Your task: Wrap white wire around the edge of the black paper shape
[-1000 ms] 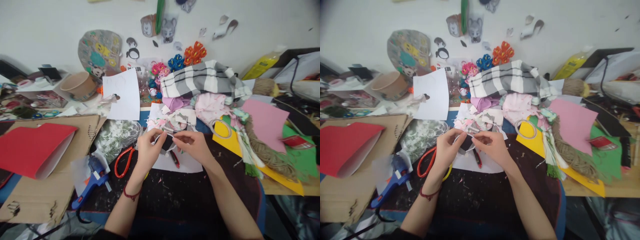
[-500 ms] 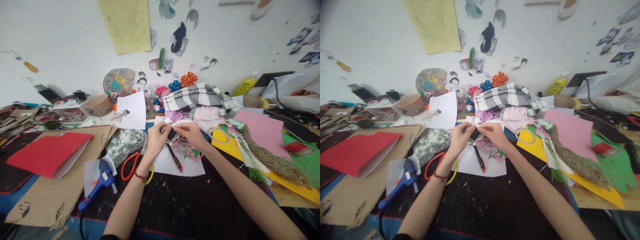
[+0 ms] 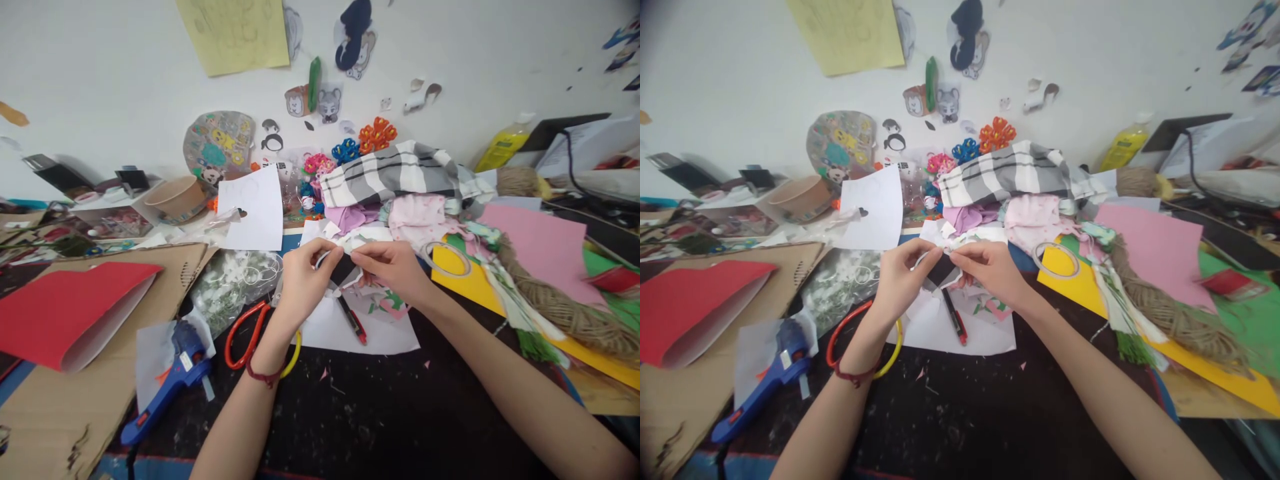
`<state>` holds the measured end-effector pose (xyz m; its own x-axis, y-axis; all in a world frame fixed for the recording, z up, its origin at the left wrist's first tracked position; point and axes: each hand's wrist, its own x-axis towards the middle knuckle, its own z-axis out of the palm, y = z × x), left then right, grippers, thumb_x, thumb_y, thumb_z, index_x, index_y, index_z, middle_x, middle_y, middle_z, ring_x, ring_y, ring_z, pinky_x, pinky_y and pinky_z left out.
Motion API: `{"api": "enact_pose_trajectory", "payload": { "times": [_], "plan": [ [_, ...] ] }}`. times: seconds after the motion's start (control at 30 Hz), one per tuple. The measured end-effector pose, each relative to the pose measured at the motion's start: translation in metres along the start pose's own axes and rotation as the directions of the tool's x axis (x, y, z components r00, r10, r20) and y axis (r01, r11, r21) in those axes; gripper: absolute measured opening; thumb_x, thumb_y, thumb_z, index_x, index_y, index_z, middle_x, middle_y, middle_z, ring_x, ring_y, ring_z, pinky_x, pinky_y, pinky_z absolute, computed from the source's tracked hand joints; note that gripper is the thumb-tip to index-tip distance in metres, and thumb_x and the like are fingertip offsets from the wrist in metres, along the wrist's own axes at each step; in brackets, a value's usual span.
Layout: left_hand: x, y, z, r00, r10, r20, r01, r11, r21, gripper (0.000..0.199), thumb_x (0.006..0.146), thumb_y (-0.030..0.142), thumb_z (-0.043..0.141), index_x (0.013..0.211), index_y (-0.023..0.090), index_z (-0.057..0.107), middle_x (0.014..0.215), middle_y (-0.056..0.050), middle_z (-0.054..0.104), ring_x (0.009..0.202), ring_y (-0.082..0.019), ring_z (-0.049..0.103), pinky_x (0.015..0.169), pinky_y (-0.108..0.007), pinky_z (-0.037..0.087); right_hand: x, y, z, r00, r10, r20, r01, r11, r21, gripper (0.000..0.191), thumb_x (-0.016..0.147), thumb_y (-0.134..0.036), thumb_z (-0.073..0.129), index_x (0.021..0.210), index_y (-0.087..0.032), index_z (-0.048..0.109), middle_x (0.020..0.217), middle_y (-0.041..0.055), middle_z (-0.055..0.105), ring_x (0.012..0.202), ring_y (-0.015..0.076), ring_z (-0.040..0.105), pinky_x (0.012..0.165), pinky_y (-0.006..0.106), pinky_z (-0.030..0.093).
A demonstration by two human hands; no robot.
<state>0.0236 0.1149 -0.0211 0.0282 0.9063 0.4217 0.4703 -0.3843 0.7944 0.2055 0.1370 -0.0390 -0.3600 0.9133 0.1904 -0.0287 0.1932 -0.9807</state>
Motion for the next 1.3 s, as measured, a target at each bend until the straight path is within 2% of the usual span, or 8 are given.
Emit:
{"api": "enact_pose_trajectory", "payload": {
  "times": [0.17,0.37,0.53,0.9,1.3],
  "plan": [
    [-0.002,0.0,0.0,0.999,0.03,-0.015,-0.031,0.999,-0.022,0.016,0.089,0.03,0.063,0.078,0.019,0.068,0.073,-0.001,0.069,0.066,-0.015,0.056,0.063,-0.026,0.042,-0.003,-0.001,-0.001,1.0,-0.015,-0.004,0.015,1.0,0.011,0.022,0.082,-0.039,0.075,0.085,-0.018,0.076,0.062,0.0,0.069,0.051,0.0118,0.066,0.05,0.022,0.051],
    [-0.003,-0.002,-0.002,0.997,0.045,-0.067,-0.049,0.997,-0.054,0.017,0.089,0.031,0.065,0.08,0.018,0.069,0.075,-0.002,0.069,0.068,-0.015,0.057,0.066,-0.028,0.044,-0.005,-0.008,-0.001,0.999,-0.037,0.024,0.038,0.999,-0.025,0.022,0.085,-0.037,0.072,0.085,-0.016,0.076,0.055,0.0007,0.069,0.047,0.0113,0.064,0.042,0.02,0.042],
    [-0.004,-0.002,-0.002,0.993,0.069,-0.095,-0.075,0.996,-0.057,0.015,0.089,0.031,0.065,0.08,0.019,0.069,0.075,-0.001,0.069,0.069,-0.014,0.058,0.067,-0.028,0.045,-0.004,-0.01,-0.001,0.997,-0.042,0.06,0.044,0.999,-0.017,0.019,0.085,-0.034,0.072,0.08,-0.016,0.075,0.054,0.0,0.069,0.045,0.0099,0.062,0.041,0.019,0.04],
    [-0.005,-0.002,-0.001,0.99,0.086,-0.112,-0.091,0.995,-0.041,0.011,0.089,0.028,0.065,0.083,0.02,0.069,0.079,-0.001,0.07,0.072,-0.015,0.061,0.07,-0.029,0.048,-0.005,-0.012,-0.001,0.997,-0.055,0.051,0.059,0.993,-0.098,0.019,0.085,-0.034,0.072,0.08,-0.015,0.074,0.055,0.0005,0.068,0.046,0.0098,0.06,0.041,0.02,0.038],
    [-0.005,0.001,-0.002,0.991,0.087,-0.104,-0.094,0.993,-0.07,0.01,0.09,0.027,0.064,0.083,0.02,0.067,0.08,-0.002,0.07,0.074,-0.015,0.062,0.072,-0.029,0.049,-0.007,-0.013,0.0,0.998,-0.026,0.052,0.029,0.998,-0.055,0.016,0.079,-0.031,0.077,0.085,-0.016,0.074,0.059,-0.0006,0.068,0.048,0.0098,0.061,0.043,0.022,0.041]
  ]
}}
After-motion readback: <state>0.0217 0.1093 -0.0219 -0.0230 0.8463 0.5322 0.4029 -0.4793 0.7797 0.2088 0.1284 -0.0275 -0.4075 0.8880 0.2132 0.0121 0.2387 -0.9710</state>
